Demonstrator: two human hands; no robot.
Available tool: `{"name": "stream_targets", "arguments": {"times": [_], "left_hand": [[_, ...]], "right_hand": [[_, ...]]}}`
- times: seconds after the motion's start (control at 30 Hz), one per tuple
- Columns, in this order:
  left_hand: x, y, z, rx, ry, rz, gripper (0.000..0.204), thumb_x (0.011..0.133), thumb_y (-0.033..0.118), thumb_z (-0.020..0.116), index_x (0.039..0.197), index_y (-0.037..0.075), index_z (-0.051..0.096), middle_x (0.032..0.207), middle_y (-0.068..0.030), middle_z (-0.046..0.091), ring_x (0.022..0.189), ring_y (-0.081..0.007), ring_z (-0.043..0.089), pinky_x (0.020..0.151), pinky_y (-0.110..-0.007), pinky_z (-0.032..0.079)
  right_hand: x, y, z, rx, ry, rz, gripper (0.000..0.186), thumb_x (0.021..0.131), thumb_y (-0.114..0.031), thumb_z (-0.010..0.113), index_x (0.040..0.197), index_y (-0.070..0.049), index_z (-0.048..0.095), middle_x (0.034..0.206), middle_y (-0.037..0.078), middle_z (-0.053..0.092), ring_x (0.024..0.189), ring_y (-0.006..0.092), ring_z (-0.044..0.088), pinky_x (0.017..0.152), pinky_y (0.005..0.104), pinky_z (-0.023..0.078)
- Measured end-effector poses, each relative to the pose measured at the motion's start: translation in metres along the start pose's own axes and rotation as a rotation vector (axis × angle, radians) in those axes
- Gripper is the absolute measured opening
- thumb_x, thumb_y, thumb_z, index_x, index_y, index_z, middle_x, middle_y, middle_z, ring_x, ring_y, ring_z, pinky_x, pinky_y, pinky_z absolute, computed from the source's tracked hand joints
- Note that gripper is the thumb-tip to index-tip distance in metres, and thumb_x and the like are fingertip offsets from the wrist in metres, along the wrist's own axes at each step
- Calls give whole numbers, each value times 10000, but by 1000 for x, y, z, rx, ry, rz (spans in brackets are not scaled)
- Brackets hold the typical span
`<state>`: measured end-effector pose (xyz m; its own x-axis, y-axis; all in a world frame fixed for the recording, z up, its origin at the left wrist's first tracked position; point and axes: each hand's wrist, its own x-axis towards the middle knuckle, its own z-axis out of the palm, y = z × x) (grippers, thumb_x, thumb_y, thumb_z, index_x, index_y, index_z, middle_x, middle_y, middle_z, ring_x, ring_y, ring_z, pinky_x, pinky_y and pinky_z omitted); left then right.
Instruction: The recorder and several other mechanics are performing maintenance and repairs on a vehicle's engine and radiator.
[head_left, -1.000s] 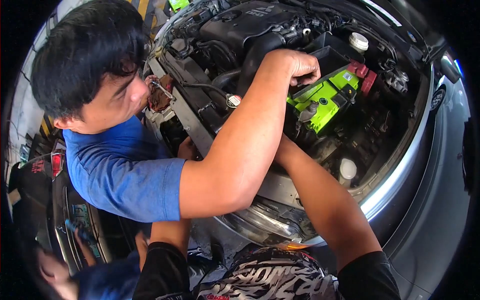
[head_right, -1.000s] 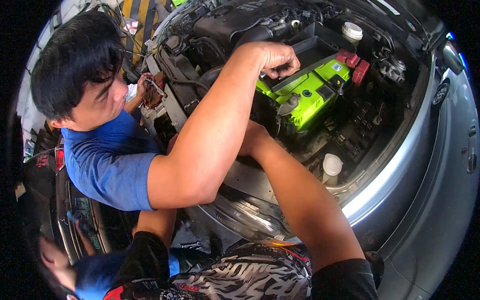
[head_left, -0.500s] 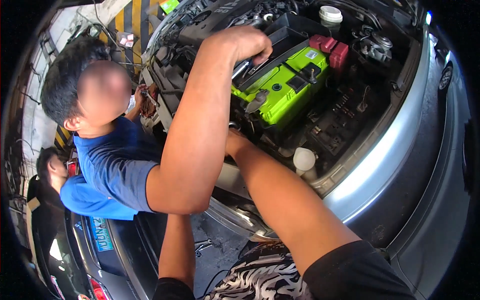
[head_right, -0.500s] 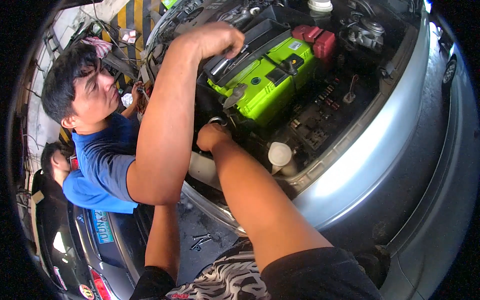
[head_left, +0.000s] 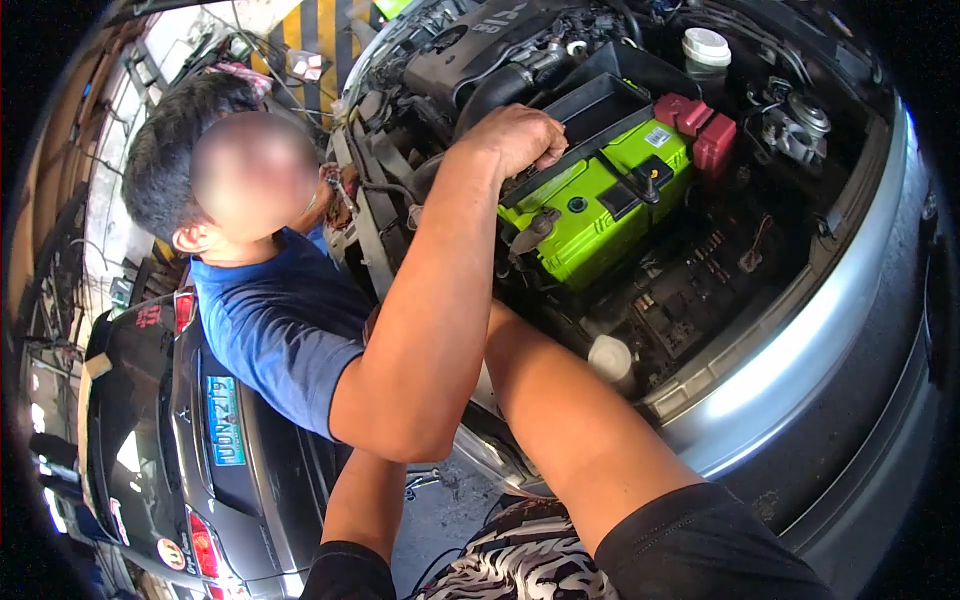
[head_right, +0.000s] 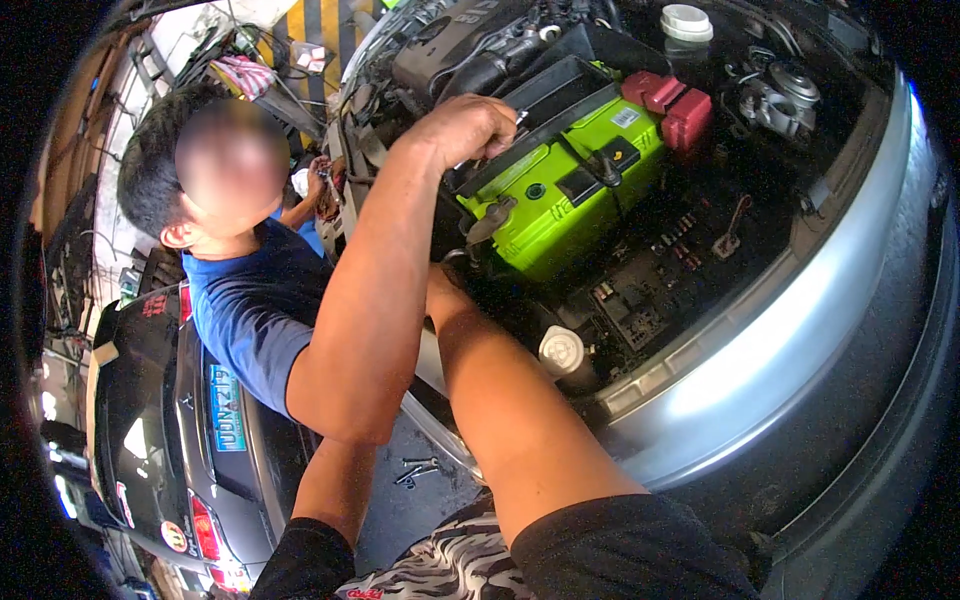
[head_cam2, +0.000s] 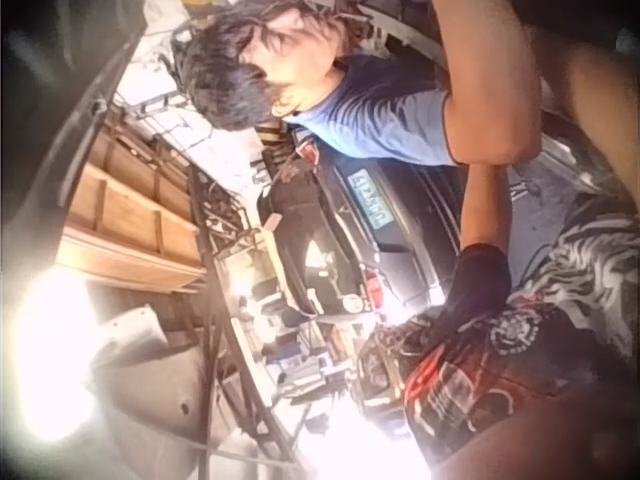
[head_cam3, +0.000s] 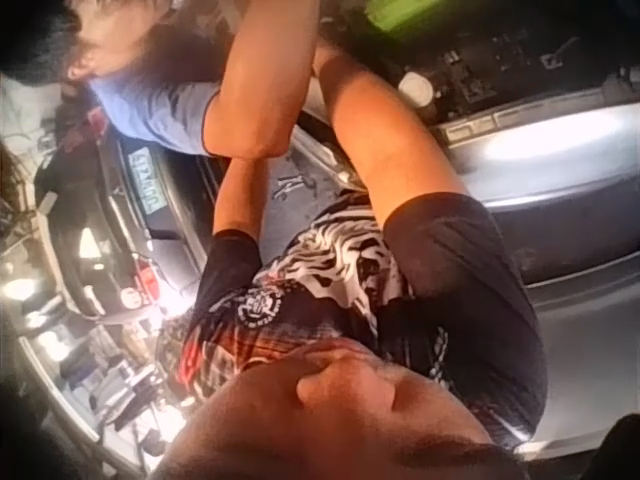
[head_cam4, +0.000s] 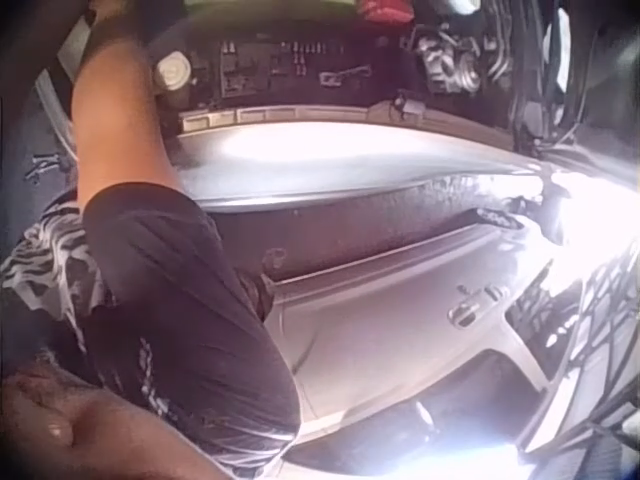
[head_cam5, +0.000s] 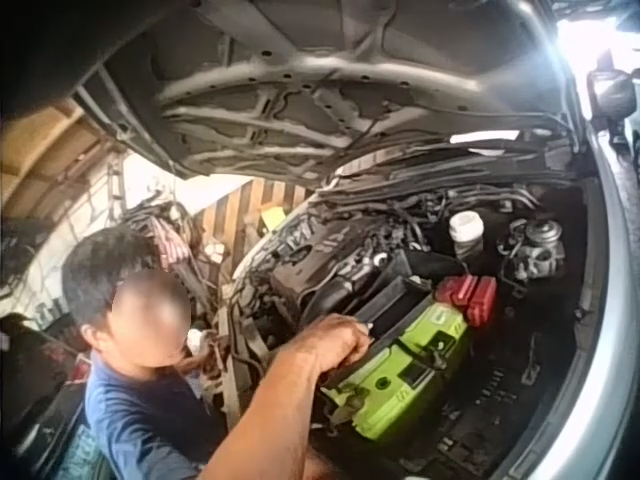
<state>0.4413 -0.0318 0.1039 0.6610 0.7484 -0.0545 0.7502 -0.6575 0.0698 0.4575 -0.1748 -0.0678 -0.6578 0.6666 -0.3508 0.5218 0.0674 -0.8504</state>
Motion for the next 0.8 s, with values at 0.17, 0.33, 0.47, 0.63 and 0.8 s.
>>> {"name": "stream_targets", "arguments": {"times": [0.17,0.33,0.47,0.63,0.8], "left_hand": [[3,-10,16,26,139,-62,133,714,94,629,661,-15,572,715,-109,548,654,-265,559,520,-351,424],[-8,9,5,32,246,-85,159,701,88,646,644,-31,556,689,-96,521,630,-266,529,498,-343,425],[-19,21,-23,15,-370,-559,125,656,200,665,674,78,648,754,-119,587,697,-287,565,596,-407,443],[-15,10,-18,-166,-341,-490,142,634,240,636,655,100,620,766,-135,616,709,-280,540,621,-426,420],[-19,23,-39,-126,-200,-465,134,510,197,683,613,113,661,815,-135,698,685,-284,610,564,-446,439]], "right_hand": [[-15,16,22,-9,8,-34,452,990,-253,528,1387,-52,603,1488,192,528,1374,340,511,1144,446,408],[-21,35,33,-41,38,-42,453,987,-257,534,1389,-58,601,1487,191,528,1375,339,507,1145,444,405],[-19,43,39,-80,55,-59,454,985,-260,539,1390,-63,600,1487,190,528,1376,339,504,1145,443,402],[-14,44,42,-173,53,-112,456,982,-264,545,1391,-69,598,1487,190,527,1378,338,501,1146,441,399],[0,36,22,-343,70,-185,458,980,-269,551,1393,-75,596,1486,189,527,1379,337,497,1147,439,396]]}}
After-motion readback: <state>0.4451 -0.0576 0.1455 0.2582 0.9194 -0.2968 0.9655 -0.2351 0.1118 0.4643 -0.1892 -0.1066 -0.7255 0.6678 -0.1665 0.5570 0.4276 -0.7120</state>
